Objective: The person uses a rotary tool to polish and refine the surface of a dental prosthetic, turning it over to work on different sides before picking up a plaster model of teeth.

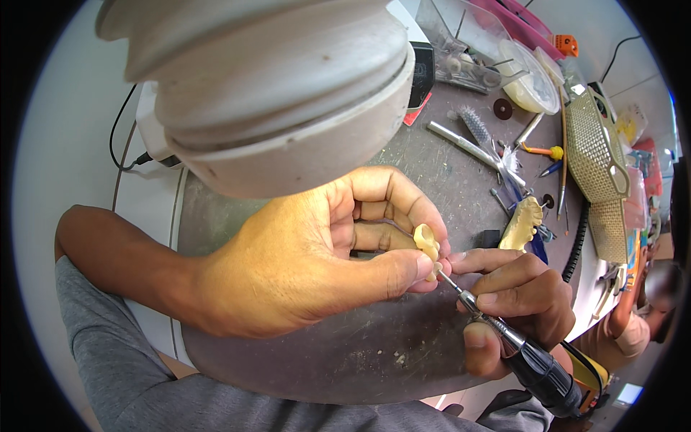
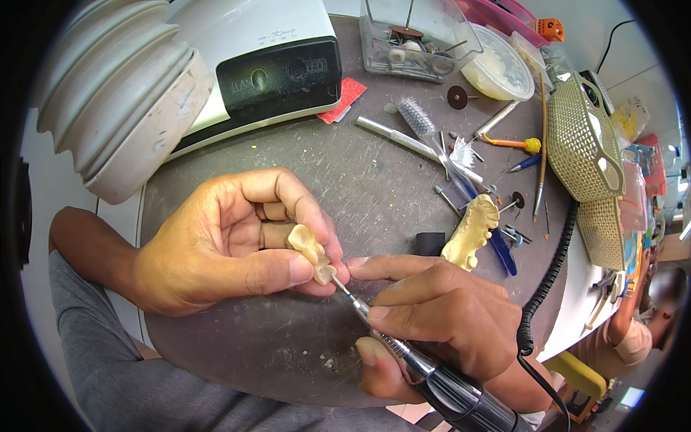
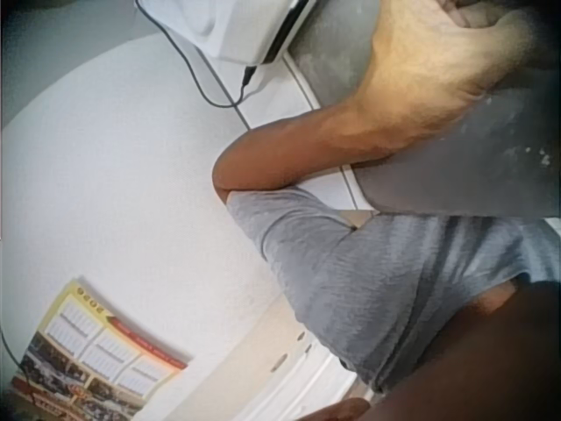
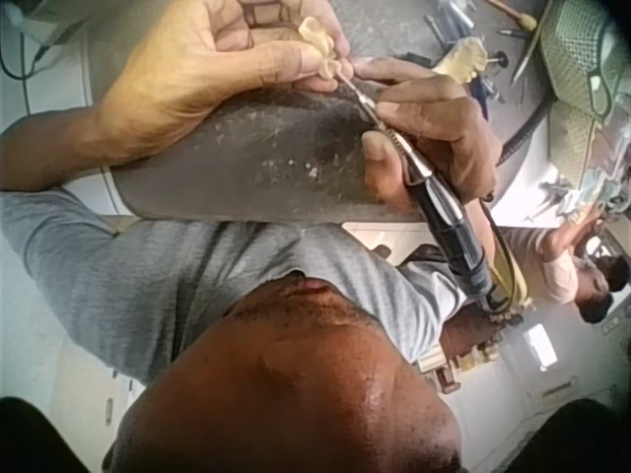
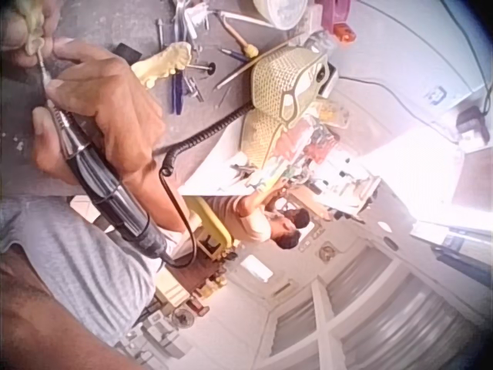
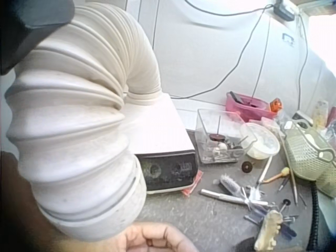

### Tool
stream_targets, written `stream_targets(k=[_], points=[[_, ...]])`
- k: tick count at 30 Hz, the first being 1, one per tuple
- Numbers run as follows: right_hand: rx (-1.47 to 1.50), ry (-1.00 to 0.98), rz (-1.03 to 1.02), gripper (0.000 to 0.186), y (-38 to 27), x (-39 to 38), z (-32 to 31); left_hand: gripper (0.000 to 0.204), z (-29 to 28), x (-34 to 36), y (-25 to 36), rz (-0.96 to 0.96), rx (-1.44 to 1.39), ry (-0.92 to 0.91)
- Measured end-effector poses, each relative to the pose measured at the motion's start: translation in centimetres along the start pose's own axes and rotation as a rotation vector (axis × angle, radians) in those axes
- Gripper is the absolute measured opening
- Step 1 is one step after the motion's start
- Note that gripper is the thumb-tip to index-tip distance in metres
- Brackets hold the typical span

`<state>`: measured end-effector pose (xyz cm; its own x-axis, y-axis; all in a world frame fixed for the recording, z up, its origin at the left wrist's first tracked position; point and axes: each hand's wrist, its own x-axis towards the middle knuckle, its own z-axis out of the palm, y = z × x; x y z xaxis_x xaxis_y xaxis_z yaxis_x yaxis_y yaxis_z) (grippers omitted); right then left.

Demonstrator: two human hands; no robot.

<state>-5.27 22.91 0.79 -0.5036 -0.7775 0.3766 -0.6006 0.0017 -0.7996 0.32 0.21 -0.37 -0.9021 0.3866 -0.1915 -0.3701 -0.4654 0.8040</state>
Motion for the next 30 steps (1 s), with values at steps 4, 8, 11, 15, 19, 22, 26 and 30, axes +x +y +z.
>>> stream_targets(k=[4, 8, 11, 15, 19, 22, 26, 30], points=[[0.069, 0.056, -0.014, 0.031, 0.66, -0.10, 0.49, 0.018, -0.08, -0.13, -0.04, -0.002, -0.006, 0.011], [0.072, 0.081, -0.028, 0.030, 0.67, -0.30, 0.53, 0.018, -0.01, -0.09, 0.06, -0.019, -0.020, 0.019], [0.074, 0.071, -0.025, 0.031, 0.64, -0.23, 0.57, 0.018, -0.01, -0.20, 0.01, -0.016, -0.023, 0.025], [0.042, 0.043, -0.033, 0.031, 0.51, -0.07, 0.28, 0.018, 0.04, -0.06, 0.10, -0.015, -0.012, 0.014], [0.024, 0.014, -0.033, 0.032, 0.42, 0.01, 0.06, 0.018, 0.08, -0.04, 0.10, -0.013, 0.004, 0.017], [0.036, 0.031, -0.018, 0.032, 0.49, -0.10, 0.23, 0.019, 0.00, -0.06, 0.01, -0.006, 0.006, 0.015], [0.038, 0.035, 0.012, 0.031, 0.26, -0.14, 0.24, 0.019, 0.00, -0.06, 0.04, -0.008, 0.001, 0.010], [-0.005, -0.044, -0.006, 0.031, 0.03, 0.41, -0.18, 0.018, -0.04, -0.10, 0.01, -0.012, 0.001, 0.017]])
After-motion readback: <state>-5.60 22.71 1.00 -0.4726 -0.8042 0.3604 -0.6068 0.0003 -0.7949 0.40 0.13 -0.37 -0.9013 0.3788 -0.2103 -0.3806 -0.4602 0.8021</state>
